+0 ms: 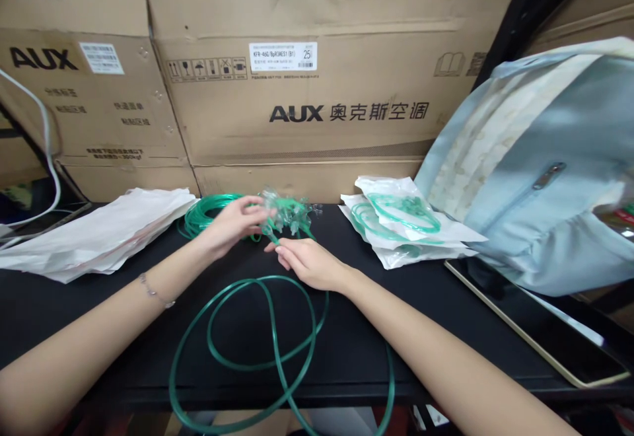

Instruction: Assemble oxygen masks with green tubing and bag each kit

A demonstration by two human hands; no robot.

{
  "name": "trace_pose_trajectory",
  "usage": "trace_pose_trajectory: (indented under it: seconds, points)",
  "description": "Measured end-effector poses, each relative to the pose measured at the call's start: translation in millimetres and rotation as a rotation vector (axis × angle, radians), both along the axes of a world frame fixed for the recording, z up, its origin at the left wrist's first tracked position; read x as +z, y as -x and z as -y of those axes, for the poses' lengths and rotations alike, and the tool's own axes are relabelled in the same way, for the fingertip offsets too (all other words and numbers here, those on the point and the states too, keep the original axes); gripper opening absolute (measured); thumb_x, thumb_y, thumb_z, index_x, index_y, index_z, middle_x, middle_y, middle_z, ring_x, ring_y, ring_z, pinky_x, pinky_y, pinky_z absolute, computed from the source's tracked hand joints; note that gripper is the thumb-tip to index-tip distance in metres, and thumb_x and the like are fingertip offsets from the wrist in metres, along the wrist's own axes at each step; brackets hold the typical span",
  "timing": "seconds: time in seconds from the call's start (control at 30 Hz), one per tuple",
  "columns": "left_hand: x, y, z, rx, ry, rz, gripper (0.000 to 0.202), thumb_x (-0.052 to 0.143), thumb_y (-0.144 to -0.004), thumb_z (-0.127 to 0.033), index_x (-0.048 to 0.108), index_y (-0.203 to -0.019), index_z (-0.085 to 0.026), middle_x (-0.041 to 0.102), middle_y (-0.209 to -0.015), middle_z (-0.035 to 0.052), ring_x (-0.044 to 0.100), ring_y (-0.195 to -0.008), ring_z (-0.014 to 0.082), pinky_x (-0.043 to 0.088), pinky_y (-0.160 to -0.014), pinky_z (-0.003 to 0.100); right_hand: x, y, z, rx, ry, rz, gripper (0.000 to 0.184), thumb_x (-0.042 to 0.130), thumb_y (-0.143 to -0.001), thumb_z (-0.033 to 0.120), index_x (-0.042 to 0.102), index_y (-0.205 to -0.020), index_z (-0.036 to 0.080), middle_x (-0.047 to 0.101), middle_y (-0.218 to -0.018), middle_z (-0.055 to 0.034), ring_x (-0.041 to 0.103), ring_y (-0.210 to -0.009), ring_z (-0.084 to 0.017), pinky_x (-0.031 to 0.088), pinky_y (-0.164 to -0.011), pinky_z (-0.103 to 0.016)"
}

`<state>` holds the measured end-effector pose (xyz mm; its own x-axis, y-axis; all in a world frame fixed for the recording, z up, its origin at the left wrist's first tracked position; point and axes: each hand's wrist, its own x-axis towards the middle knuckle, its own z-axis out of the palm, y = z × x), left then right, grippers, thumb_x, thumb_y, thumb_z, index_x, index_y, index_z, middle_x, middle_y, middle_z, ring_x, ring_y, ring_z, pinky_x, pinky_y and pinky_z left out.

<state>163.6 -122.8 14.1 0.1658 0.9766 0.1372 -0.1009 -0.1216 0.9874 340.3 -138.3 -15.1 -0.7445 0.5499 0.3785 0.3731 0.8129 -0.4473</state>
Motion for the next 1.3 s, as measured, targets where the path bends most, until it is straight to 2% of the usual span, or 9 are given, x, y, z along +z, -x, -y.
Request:
trace_pose_trajectory:
  seconds: [0.07,0.13,0.27,0.43,0.57,0.73,0.8,1.0,1.3]
  points:
    - [4.9,9,2,0.054,-0.085,0.291,0.013,0.059,-0.073,-0.018,0.051,-0.083,-0.015,0.063,-0.089,0.0042,0.063,-0.083,0.0146,0.051,-0.076,0.028,-1.1,1,-2,-0.076,0.006,-0.098,0.032,0.025,-0.092,0.027,0.046,-0.113,0.015,0.049,-0.066,0.001,0.045,-0.056,-0.011,0.039,-0.059,-0.023]
    - [2.5,14,1,0.045,-0.067,0.487,0.002,0.052,-0.078,-0.017,0.053,-0.079,-0.015,0.064,-0.094,0.0055,0.061,-0.094,0.0163,0.049,-0.084,0.029,-1.5,2,-2,-0.174,0.01,-0.161,0.031,0.028,-0.092,0.029,0.043,-0.116,0.017,0.048,-0.064,0.0018,0.044,-0.055,-0.011,0.038,-0.057,-0.024]
    - [-15.5,10,-1,-0.019,0.12,0.59,0.008,0.048,-0.081,-0.014,0.055,-0.076,-0.014,0.065,-0.087,0.0057,0.063,-0.091,0.0168,0.05,-0.085,0.03,-1.5,4,-2,-0.226,0.014,-0.159,0.026,0.031,-0.091,0.032,0.053,-0.092,0.019,0.046,-0.06,0.0028,0.045,-0.053,-0.011,0.036,-0.056,-0.023]
    - [-25.9,2,2,-0.139,0.125,0.558,0.004,0.053,-0.076,-0.012,0.055,-0.074,-0.014,0.065,-0.085,0.0057,0.064,-0.087,0.0189,0.052,-0.077,0.03,-4.8,5,-3,-0.292,-0.044,-0.105,0.026,0.032,-0.09,0.029,0.046,-0.07,0.019,0.045,-0.058,0.0027,0.046,-0.053,-0.011,0.033,-0.056,-0.022]
    - [-22.3,2,5,-0.075,0.025,0.519,0.005,0.056,-0.075,-0.013,0.055,-0.08,-0.014,0.064,-0.093,0.0059,0.063,-0.091,0.0203,0.05,-0.081,0.034,-6.9,5,-4,-0.353,-0.055,-0.065,0.029,0.033,-0.089,0.03,0.041,-0.063,0.02,0.039,-0.051,0.0038,0.041,-0.046,-0.011,0.029,-0.051,-0.022]
    - [-19.1,3,7,-0.065,-0.036,0.461,0.055,0.06,-0.071,-0.014,0.038,-0.119,-0.028,0.061,-0.096,0.0002,0.063,-0.091,0.0209,0.046,-0.086,0.044,-6.4,4,-5,-0.363,-0.075,-0.059,0.029,0.034,-0.088,0.029,0.04,-0.061,0.02,0.038,-0.05,0.0037,0.039,-0.045,-0.01,0.027,-0.049,-0.022]
    - [-18.5,4,8,-0.095,-0.071,0.417,0.064,0.062,-0.07,-0.016,0.031,-0.124,-0.033,0.061,-0.098,-0.0008,0.063,-0.092,0.0213,0.045,-0.086,0.046,-6.1,4,-6,-0.37,-0.087,-0.061,0.03,0.034,-0.088,0.029,0.039,-0.061,0.02,0.036,-0.049,0.0039,0.037,-0.044,-0.01,0.027,-0.049,-0.022]
    - [-18.0,6,8,-0.107,-0.183,0.388,0.044,0.065,-0.07,-0.021,0.04,-0.105,-0.028,0.06,-0.101,-0.0003,0.063,-0.092,0.0209,0.045,-0.086,0.042,-5.6,2,-7,-0.385,-0.113,-0.047,0.03,0.034,-0.088,0.031,0.038,-0.06,0.02,0.035,-0.049,0.0038,0.038,-0.045,-0.011,0.026,-0.049,-0.022]
    - [-20.8,4,12,-0.173,-0.158,0.32,0.044,0.066,-0.07,-0.023,0.039,-0.104,-0.028,0.059,-0.107,0.0015,0.063,-0.093,0.0204,0.045,-0.085,0.039,-7.4,1,-6,-0.359,-0.15,0.023,0.027,0.033,-0.09,0.029,0.045,-0.068,0.019,0.043,-0.052,0.0022,0.045,-0.047,-0.012,0.029,-0.051,-0.022]
